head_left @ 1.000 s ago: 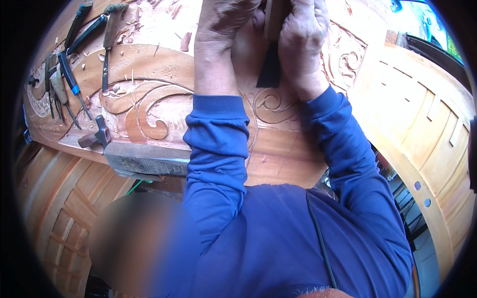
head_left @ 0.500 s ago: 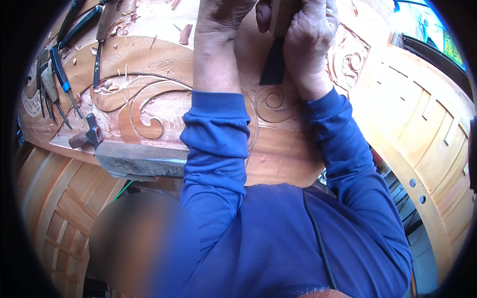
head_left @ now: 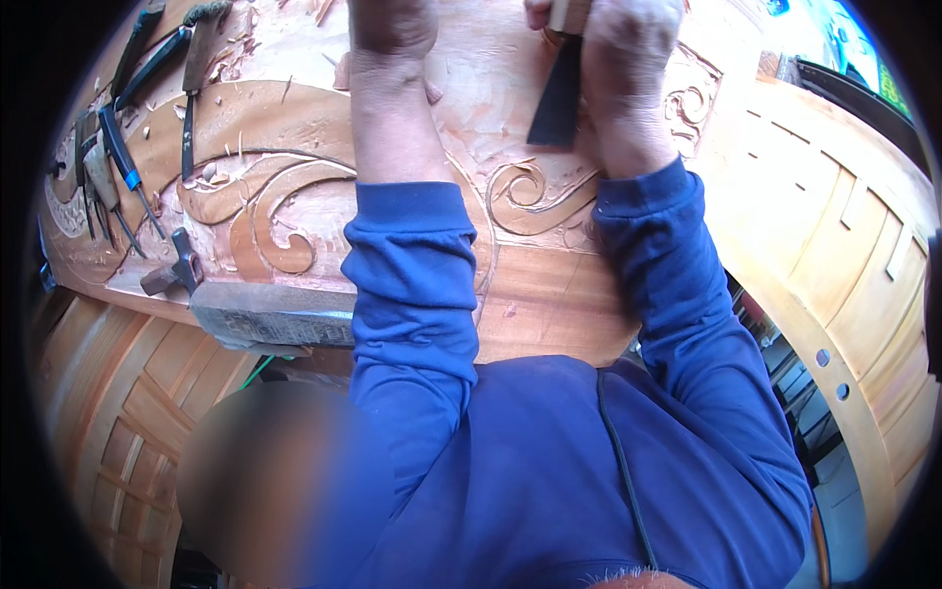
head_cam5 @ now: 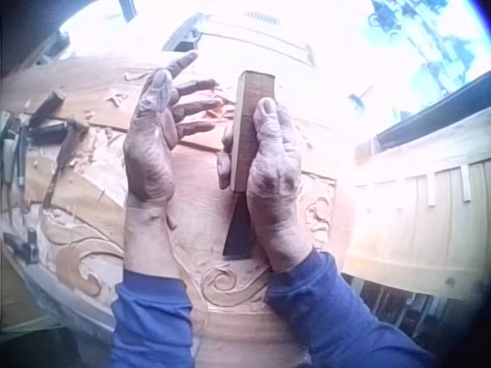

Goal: The person carves decorative floral patterns into a large wooden panel using a chisel, periodically wiping away wood shavings by hand.

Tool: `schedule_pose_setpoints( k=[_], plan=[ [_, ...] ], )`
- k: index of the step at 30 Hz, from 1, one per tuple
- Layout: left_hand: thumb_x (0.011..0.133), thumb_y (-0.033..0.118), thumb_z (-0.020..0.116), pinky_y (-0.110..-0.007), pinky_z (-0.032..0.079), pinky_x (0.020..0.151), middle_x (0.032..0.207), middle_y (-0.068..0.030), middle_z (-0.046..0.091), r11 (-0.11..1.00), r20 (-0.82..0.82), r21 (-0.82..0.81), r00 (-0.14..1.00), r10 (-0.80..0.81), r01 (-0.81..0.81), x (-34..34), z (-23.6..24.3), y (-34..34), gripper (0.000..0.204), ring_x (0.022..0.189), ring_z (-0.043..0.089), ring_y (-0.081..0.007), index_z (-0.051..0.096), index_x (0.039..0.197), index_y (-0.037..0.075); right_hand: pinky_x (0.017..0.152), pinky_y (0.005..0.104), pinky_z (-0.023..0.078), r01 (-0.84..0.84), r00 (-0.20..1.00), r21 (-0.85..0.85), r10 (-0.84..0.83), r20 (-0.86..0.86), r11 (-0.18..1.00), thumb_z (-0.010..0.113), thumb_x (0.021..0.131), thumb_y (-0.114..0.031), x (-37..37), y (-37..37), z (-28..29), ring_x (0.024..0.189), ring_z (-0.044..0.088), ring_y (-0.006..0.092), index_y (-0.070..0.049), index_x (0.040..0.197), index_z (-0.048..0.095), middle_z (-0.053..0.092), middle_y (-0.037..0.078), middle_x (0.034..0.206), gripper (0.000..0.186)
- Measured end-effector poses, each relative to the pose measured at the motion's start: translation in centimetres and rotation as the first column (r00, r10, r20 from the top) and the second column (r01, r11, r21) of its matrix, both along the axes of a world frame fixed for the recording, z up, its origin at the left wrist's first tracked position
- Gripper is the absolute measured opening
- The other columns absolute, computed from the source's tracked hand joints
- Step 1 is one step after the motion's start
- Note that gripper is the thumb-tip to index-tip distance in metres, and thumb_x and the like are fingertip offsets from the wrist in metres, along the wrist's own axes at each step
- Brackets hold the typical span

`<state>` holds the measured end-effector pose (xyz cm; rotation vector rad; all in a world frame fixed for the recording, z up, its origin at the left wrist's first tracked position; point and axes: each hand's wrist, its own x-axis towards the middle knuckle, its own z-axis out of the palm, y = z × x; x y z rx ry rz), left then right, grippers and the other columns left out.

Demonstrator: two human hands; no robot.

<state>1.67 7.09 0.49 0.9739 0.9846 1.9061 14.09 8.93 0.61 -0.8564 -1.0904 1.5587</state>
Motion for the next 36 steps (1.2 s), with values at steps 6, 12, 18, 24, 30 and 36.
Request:
schedule_pose_setpoints(
  k=[6, 12, 18, 24, 30, 36],
  plan=[
    [0.111, 0.035, 0.047, -0.024, 0.054, 0.076, 0.121, -0.0095, 0.069, 0.976, -0.033, 0.046, 0.977, -0.212, 0.213, 0.2, -1.3, 0.6, 0.047, 0.098, 0.068, -0.0133, 0.055, 0.145, 0.004, 0.045, 0.0245, 0.043, -0.056, 0.988, 0.027, 0.059, -0.143, 0.998, 0.045, 0.113, -0.033, -0.7, -1.2, 0.0, 0.052, 0.053, 0.0113, -0.006, 0.113, 0.059, 0.060, 0.004, 0.077, 0.030],
    [0.109, 0.025, 0.056, -0.021, 0.053, 0.073, 0.110, -0.0036, 0.072, 0.965, -0.008, -0.037, 0.966, -0.260, 0.259, 0.4, -0.9, 0.2, 0.033, 0.088, 0.067, -0.0070, 0.063, 0.135, 0.006, 0.044, 0.0255, 0.042, -0.012, 0.987, 0.081, 0.025, -0.161, 0.997, 0.046, 0.112, -0.033, 0.0, -1.8, -0.7, 0.053, 0.054, 0.0114, -0.006, 0.116, 0.059, 0.060, 0.004, 0.079, 0.030],
    [0.108, 0.029, 0.058, -0.024, 0.053, 0.074, 0.103, -0.0030, 0.070, 0.926, -0.118, -0.130, 0.921, -0.371, 0.356, 2.3, -1.3, 0.8, 0.041, 0.082, 0.064, -0.0087, 0.059, 0.142, 0.006, 0.052, 0.0250, 0.048, 0.345, 0.921, -0.105, -0.358, -0.154, 0.933, 0.045, 0.112, -0.031, 1.8, -2.2, -1.4, 0.058, 0.057, 0.0130, -0.005, 0.116, 0.060, 0.062, 0.005, 0.082, 0.030],
    [0.110, 0.048, 0.048, -0.026, 0.056, 0.077, 0.106, -0.0120, 0.073, 0.979, -0.127, -0.154, 0.980, -0.150, 0.130, 0.5, 0.2, -0.3, 0.061, 0.088, 0.070, -0.0139, 0.048, 0.152, 0.004, 0.048, 0.0292, 0.049, 0.114, 0.939, -0.237, -0.182, -0.292, 0.965, 0.042, 0.112, -0.041, 3.6, -2.5, 0.9, 0.057, 0.059, 0.0169, -0.009, 0.105, 0.057, 0.059, 0.007, 0.079, 0.037],
    [0.109, 0.049, 0.048, -0.024, 0.053, 0.066, 0.097, -0.0108, 0.074, 0.974, -0.163, -0.228, 0.985, -0.053, 0.015, -0.5, -1.6, 0.4, 0.060, 0.077, 0.069, -0.0136, 0.055, 0.145, 0.001, 0.045, 0.0256, 0.046, 0.237, 0.970, -0.110, -0.241, -0.026, 0.965, 0.051, 0.110, -0.038, 3.4, -1.7, 0.1, 0.053, 0.059, 0.0136, -0.009, 0.097, 0.058, 0.058, 0.004, 0.072, 0.032],
    [0.110, 0.042, 0.048, -0.024, 0.055, 0.059, 0.087, -0.0125, 0.075, 0.974, -0.151, -0.221, 0.988, 0.025, -0.058, -1.2, -4.3, 2.2, 0.051, 0.067, 0.069, -0.0153, 0.069, 0.126, -0.001, 0.046, 0.0243, 0.049, 0.223, 0.973, -0.101, -0.227, -0.029, 0.970, 0.054, 0.109, -0.040, 3.2, -1.6, 0.3, 0.054, 0.061, 0.0119, -0.008, 0.098, 0.060, 0.060, 0.003, 0.071, 0.035]
  ],
)
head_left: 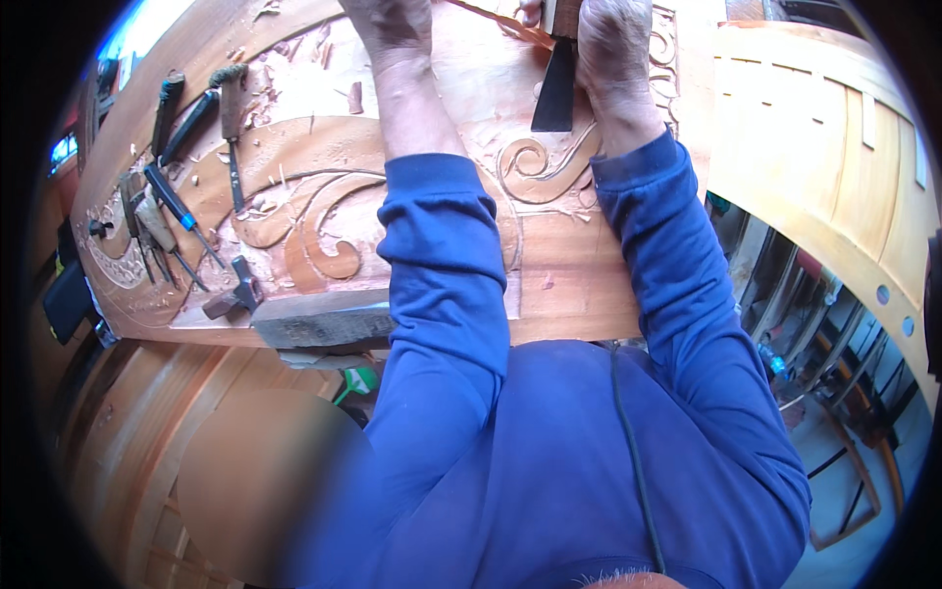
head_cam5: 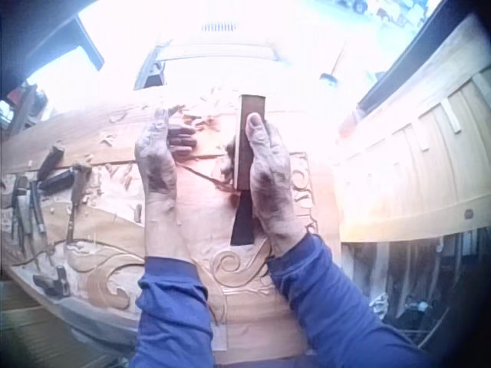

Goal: The person carves decorative floral patterns into a large wooden panel using a chisel, periodically wiping away wood shavings by hand.

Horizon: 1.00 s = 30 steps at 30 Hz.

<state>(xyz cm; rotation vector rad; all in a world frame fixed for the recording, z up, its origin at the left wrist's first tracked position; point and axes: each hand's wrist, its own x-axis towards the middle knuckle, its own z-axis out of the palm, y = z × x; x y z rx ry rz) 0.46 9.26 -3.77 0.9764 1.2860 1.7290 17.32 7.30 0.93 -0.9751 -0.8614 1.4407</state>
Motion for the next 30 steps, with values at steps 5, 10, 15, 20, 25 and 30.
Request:
schedule_pose_setpoints(
  k=[5, 10, 15, 20, 25, 30],
  plan=[
    [0.109, 0.044, 0.047, -0.028, 0.057, 0.063, 0.091, -0.0128, 0.074, 0.950, 0.059, -0.196, 0.970, -0.234, 0.241, -1.5, 1.5, 1.6, 0.050, 0.070, 0.071, -0.0179, 0.069, 0.123, 0.001, 0.047, 0.0241, 0.050, 0.069, 0.995, 0.063, -0.063, -0.081, 0.996, 0.055, 0.109, -0.040, -0.7, 0.2, 0.3, 0.055, 0.061, 0.0109, -0.009, 0.103, 0.060, 0.062, 0.003, 0.075, 0.032],
    [0.112, 0.043, 0.039, -0.030, 0.057, 0.076, 0.107, -0.0100, 0.071, 0.809, 0.000, 0.070, 0.811, -0.585, 0.584, 0.9, 2.2, 1.6, 0.056, 0.087, 0.069, -0.0171, 0.054, 0.146, 0.001, 0.043, 0.0242, 0.042, 0.134, 0.988, 0.171, -0.117, -0.101, 0.976, 0.051, 0.111, -0.035, -2.6, -0.3, -0.9, 0.050, 0.054, 0.0104, -0.011, 0.100, 0.057, 0.057, 0.001, 0.071, 0.027],
    [0.113, 0.038, 0.041, -0.031, 0.053, 0.091, 0.123, -0.0104, 0.065, 0.570, 0.405, 0.151, 0.475, -0.781, 0.808, 3.4, 4.8, 1.4, 0.053, 0.104, 0.064, -0.0138, 0.046, 0.153, 0.003, 0.056, 0.0239, 0.050, 0.162, 0.982, 0.248, -0.130, -0.138, 0.955, 0.048, 0.112, -0.031, -2.0, -0.5, -0.7, 0.066, 0.062, 0.0108, -0.005, 0.116, 0.062, 0.065, 0.003, 0.085, 0.029],
    [0.109, 0.031, 0.052, -0.037, 0.043, 0.111, 0.138, -0.0138, 0.057, 0.697, -0.711, 0.478, 0.701, -0.052, 0.536, 2.9, 1.2, 2.6, 0.050, 0.130, 0.054, -0.0243, 0.047, 0.149, 0.001, 0.093, 0.0292, 0.052, 0.281, 0.958, 0.432, -0.278, -0.072, 0.857, 0.044, 0.113, -0.023, -3.9, -0.1, -2.1, 0.108, 0.064, 0.0169, 0.002, 0.135, 0.058, 0.067, 0.010, 0.120, 0.036],
    [0.106, 0.022, 0.059, -0.036, 0.043, 0.111, 0.141, -0.0128, 0.055, 0.785, 0.189, 0.133, 0.761, -0.620, 0.606, 4.7, 2.5, 1.6, 0.046, 0.132, 0.051, -0.0206, 0.050, 0.147, 0.004, 0.106, 0.0317, 0.049, 0.301, 0.953, 0.403, -0.289, -0.091, 0.864, 0.040, 0.113, -0.019, -4.3, -1.1, -2.3, 0.126, 0.061, 0.0214, 0.004, 0.144, 0.051, 0.062, 0.015, 0.137, 0.040],
    [0.107, 0.019, 0.059, -0.028, 0.049, 0.097, 0.123, -0.0067, 0.064, 0.766, 0.342, 0.175, 0.691, -0.636, 0.618, 4.6, 4.3, 1.9, 0.032, 0.114, 0.059, -0.0126, 0.057, 0.137, 0.008, 0.091, 0.0266, 0.055, 0.258, 0.963, 0.311, -0.218, -0.159, 0.915, 0.039, 0.114, -0.026, -4.3, -0.6, -0.8, 0.110, 0.067, 0.0172, 0.003, 0.143, 0.052, 0.066, 0.013, 0.129, 0.043]
  ],
)
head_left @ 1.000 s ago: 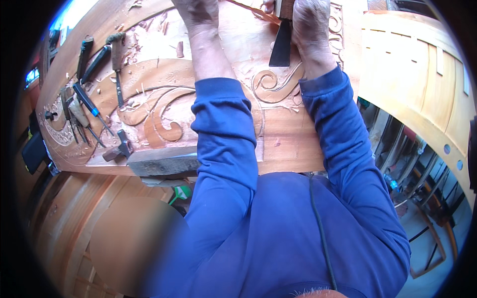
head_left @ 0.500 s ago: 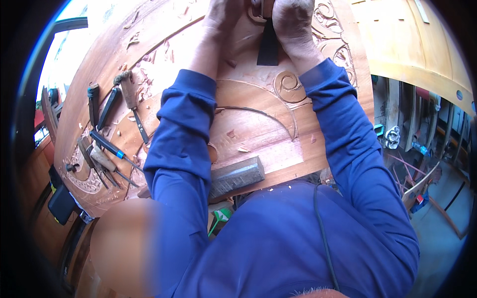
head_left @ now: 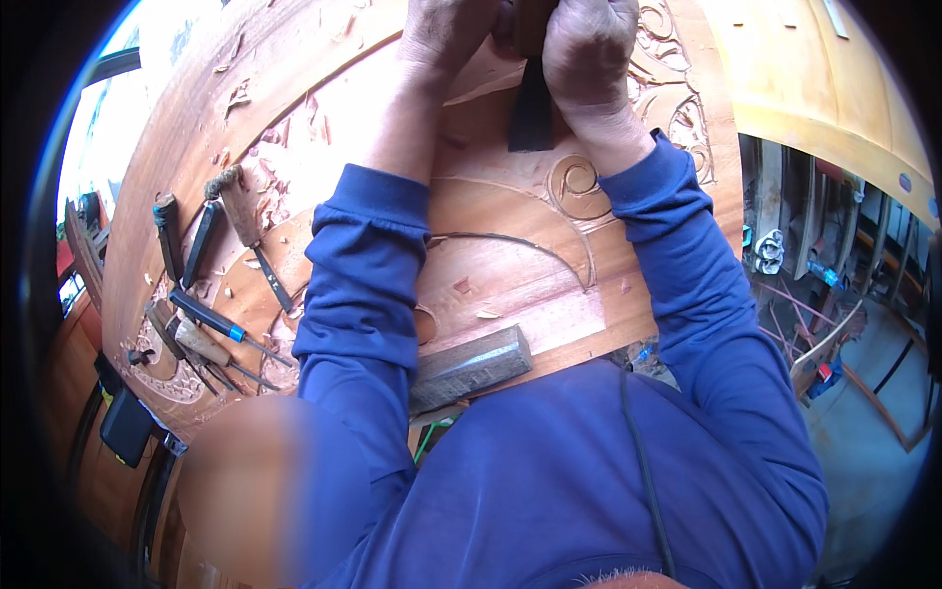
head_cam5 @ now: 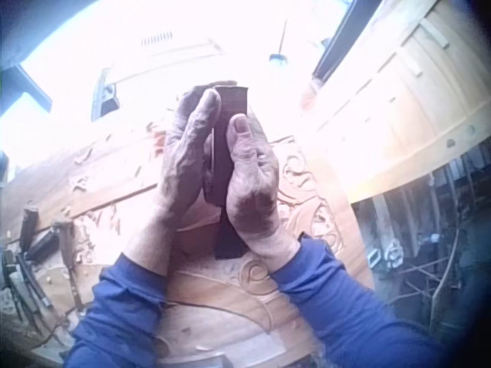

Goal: The person carves decorative floral patterns into a large wooden panel using a chisel, periodically wiping away wood shavings by hand.

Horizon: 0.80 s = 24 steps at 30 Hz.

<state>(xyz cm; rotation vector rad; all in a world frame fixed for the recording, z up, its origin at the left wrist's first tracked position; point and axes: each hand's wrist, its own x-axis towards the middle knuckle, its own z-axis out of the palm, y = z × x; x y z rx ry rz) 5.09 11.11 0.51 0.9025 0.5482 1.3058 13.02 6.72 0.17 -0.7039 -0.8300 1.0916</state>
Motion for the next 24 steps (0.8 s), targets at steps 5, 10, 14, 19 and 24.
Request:
schedule_pose_setpoints(
  k=[5, 10, 14, 19, 24],
  plan=[
    [0.107, 0.019, 0.059, -0.023, 0.051, 0.082, 0.105, 0.0003, 0.067, 0.995, 0.002, 0.077, 0.998, -0.071, 0.070, -0.4, -0.9, 1.0, 0.019, 0.095, 0.061, -0.0067, 0.063, 0.122, 0.009, 0.053, 0.0183, 0.040, -0.010, 0.998, -0.031, 0.012, 0.066, 0.999, 0.040, 0.113, -0.029, 0.1, -0.4, -0.5, 0.063, 0.054, 0.0055, -0.002, 0.130, 0.058, 0.061, -0.001, 0.082, 0.037],
    [0.105, 0.018, 0.061, -0.023, 0.048, 0.081, 0.103, 0.0018, 0.064, 0.990, -0.091, 0.138, 0.996, 0.022, -0.009, 0.3, -1.1, 1.9, 0.014, 0.094, 0.057, -0.0057, 0.064, 0.116, 0.010, 0.051, 0.0188, 0.037, 0.023, 0.988, -0.074, -0.012, 0.151, 0.997, 0.039, 0.114, -0.029, 0.4, -0.7, 0.0, 0.060, 0.051, 0.0050, -0.003, 0.125, 0.059, 0.059, -0.002, 0.079, 0.035],
    [0.104, 0.017, 0.061, -0.023, 0.048, 0.082, 0.101, 0.0036, 0.062, 0.995, -0.075, 0.098, 0.997, 0.024, -0.017, 0.4, -2.3, 2.2, 0.013, 0.093, 0.056, -0.0055, 0.064, 0.114, 0.009, 0.052, 0.0185, 0.038, 0.037, 0.997, -0.095, -0.031, 0.065, 0.995, 0.037, 0.114, -0.030, -0.6, -0.6, 0.4, 0.062, 0.052, 0.0048, -0.002, 0.126, 0.059, 0.060, -0.002, 0.080, 0.037],
    [0.103, 0.014, 0.064, -0.021, 0.046, 0.080, 0.101, 0.0059, 0.060, 0.995, -0.057, 0.093, 0.998, -0.039, 0.045, 0.4, -1.6, 1.8, 0.009, 0.092, 0.053, -0.0025, 0.064, 0.112, 0.011, 0.058, 0.0193, 0.043, -0.244, 0.968, 0.041, 0.241, 0.074, 0.969, 0.036, 0.113, -0.028, 1.5, -1.4, -0.6, 0.071, 0.057, 0.0054, -0.001, 0.132, 0.057, 0.064, 0.001, 0.091, 0.039],
    [0.103, 0.013, 0.067, -0.018, 0.044, 0.068, 0.087, 0.0087, 0.058, 0.994, -0.145, 0.005, 0.983, -0.111, 0.113, 0.8, -2.2, 1.3, 0.007, 0.080, 0.051, 0.0003, 0.064, 0.109, 0.011, 0.068, 0.0215, 0.050, 0.019, 1.000, -0.207, -0.016, 0.016, 0.978, 0.036, 0.113, -0.027, -0.1, -3.1, -0.9, 0.084, 0.063, 0.0101, 0.000, 0.136, 0.055, 0.066, 0.007, 0.105, 0.041]
  ],
)
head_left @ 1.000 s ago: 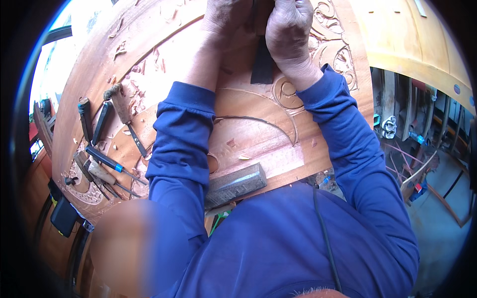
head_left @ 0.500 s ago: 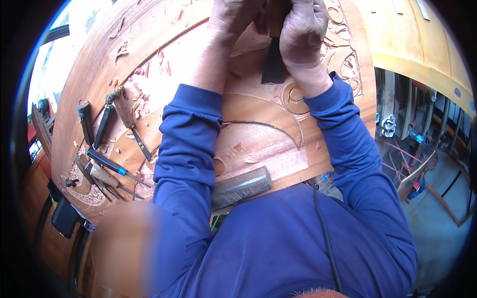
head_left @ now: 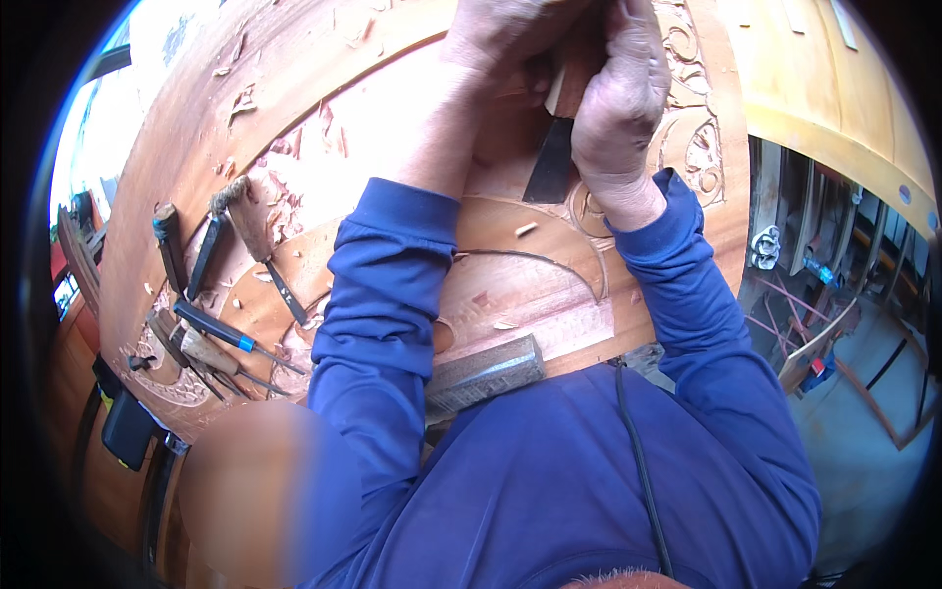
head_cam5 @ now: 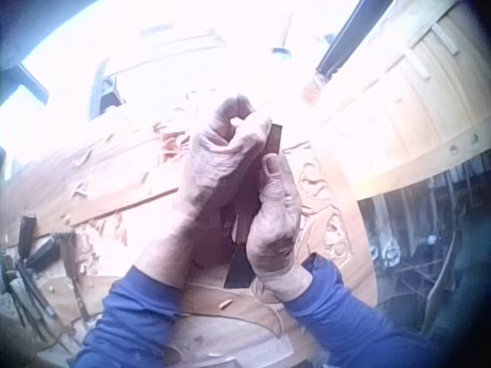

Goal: The person carves decorative floral patterns into a large wooden panel using a chisel, periodically wiping away wood shavings by hand.

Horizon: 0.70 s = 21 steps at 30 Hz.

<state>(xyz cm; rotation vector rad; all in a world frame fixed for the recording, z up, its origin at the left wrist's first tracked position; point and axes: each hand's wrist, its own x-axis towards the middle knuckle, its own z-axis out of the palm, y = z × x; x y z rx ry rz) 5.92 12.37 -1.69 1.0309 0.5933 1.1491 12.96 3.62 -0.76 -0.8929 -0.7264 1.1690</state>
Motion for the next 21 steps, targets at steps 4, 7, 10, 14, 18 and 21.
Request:
schedule_pose_setpoints(
  k=[4, 7, 10, 14, 18, 21],
  plan=[
    [0.105, 0.022, 0.064, -0.021, 0.049, 0.072, 0.095, 0.0028, 0.065, 0.997, 0.090, -0.070, 0.995, 0.046, -0.040, -0.1, 2.9, -1.3, 0.020, 0.087, 0.060, -0.0027, 0.064, 0.120, 0.009, 0.067, 0.0231, 0.051, 0.060, 0.985, -0.152, -0.083, -0.154, 0.987, 0.037, 0.113, -0.033, -0.8, 2.1, 3.9, 0.080, 0.063, 0.0116, 0.000, 0.134, 0.056, 0.065, 0.006, 0.100, 0.043],
    [0.107, 0.031, 0.060, -0.029, 0.053, 0.097, 0.125, -0.0092, 0.068, 0.963, 0.385, 0.195, 0.888, -0.251, 0.188, -2.5, 0.8, 1.9, 0.043, 0.116, 0.065, -0.0149, 0.057, 0.141, 0.004, 0.058, 0.0235, 0.049, -0.089, 0.993, 0.028, 0.087, 0.079, 0.996, 0.036, 0.114, -0.035, 1.0, 2.9, 1.9, 0.065, 0.059, 0.0117, -0.004, 0.117, 0.061, 0.063, 0.002, 0.082, 0.040],
    [0.107, 0.026, 0.061, -0.031, 0.047, 0.109, 0.139, -0.0135, 0.064, 0.994, 0.134, 0.089, 0.989, 0.056, -0.068, -1.2, 1.7, 1.0, 0.047, 0.129, 0.059, -0.0174, 0.053, 0.145, -0.001, 0.062, 0.0230, 0.051, -0.304, 0.953, 0.321, 0.292, 0.087, 0.897, 0.038, 0.114, -0.032, 1.2, 3.6, 0.4, 0.071, 0.062, 0.0115, -0.003, 0.119, 0.061, 0.066, 0.004, 0.088, 0.038],
    [0.105, 0.020, 0.063, -0.029, 0.055, 0.096, 0.126, -0.0119, 0.070, 0.999, 0.442, 0.035, 0.896, -0.050, 0.038, -1.0, -0.2, 2.0, 0.031, 0.112, 0.068, -0.0179, 0.063, 0.130, 0.001, 0.092, 0.0269, 0.051, 0.094, 0.986, 0.189, -0.117, 0.118, 0.977, 0.042, 0.113, -0.028, -1.0, 2.8, -1.1, 0.109, 0.062, 0.0160, 0.002, 0.143, 0.052, 0.064, 0.010, 0.125, 0.043],
    [0.105, 0.020, 0.065, -0.028, 0.058, 0.083, 0.109, -0.0100, 0.074, 0.994, 0.334, 0.088, 0.938, -0.087, 0.061, -1.5, -0.2, 1.5, 0.025, 0.094, 0.072, -0.0156, 0.065, 0.124, 0.003, 0.092, 0.0270, 0.051, 0.107, 0.990, 0.158, -0.120, 0.077, 0.982, 0.041, 0.113, -0.030, -3.0, 2.1, 0.6, 0.110, 0.063, 0.0162, 0.002, 0.143, 0.052, 0.064, 0.011, 0.125, 0.045],
    [0.105, 0.022, 0.065, -0.024, 0.057, 0.072, 0.099, -0.0095, 0.075, 1.000, 0.275, 0.012, 0.962, -0.001, -0.003, -1.4, 0.4, 1.4, 0.023, 0.086, 0.071, -0.0119, 0.067, 0.121, 0.005, 0.073, 0.0231, 0.051, 0.092, 0.993, 0.174, -0.104, 0.063, 0.980, 0.039, 0.114, -0.033, -1.4, 2.8, 0.2, 0.086, 0.064, 0.0123, 0.000, 0.130, 0.058, 0.067, 0.008, 0.105, 0.041]
  ],
)
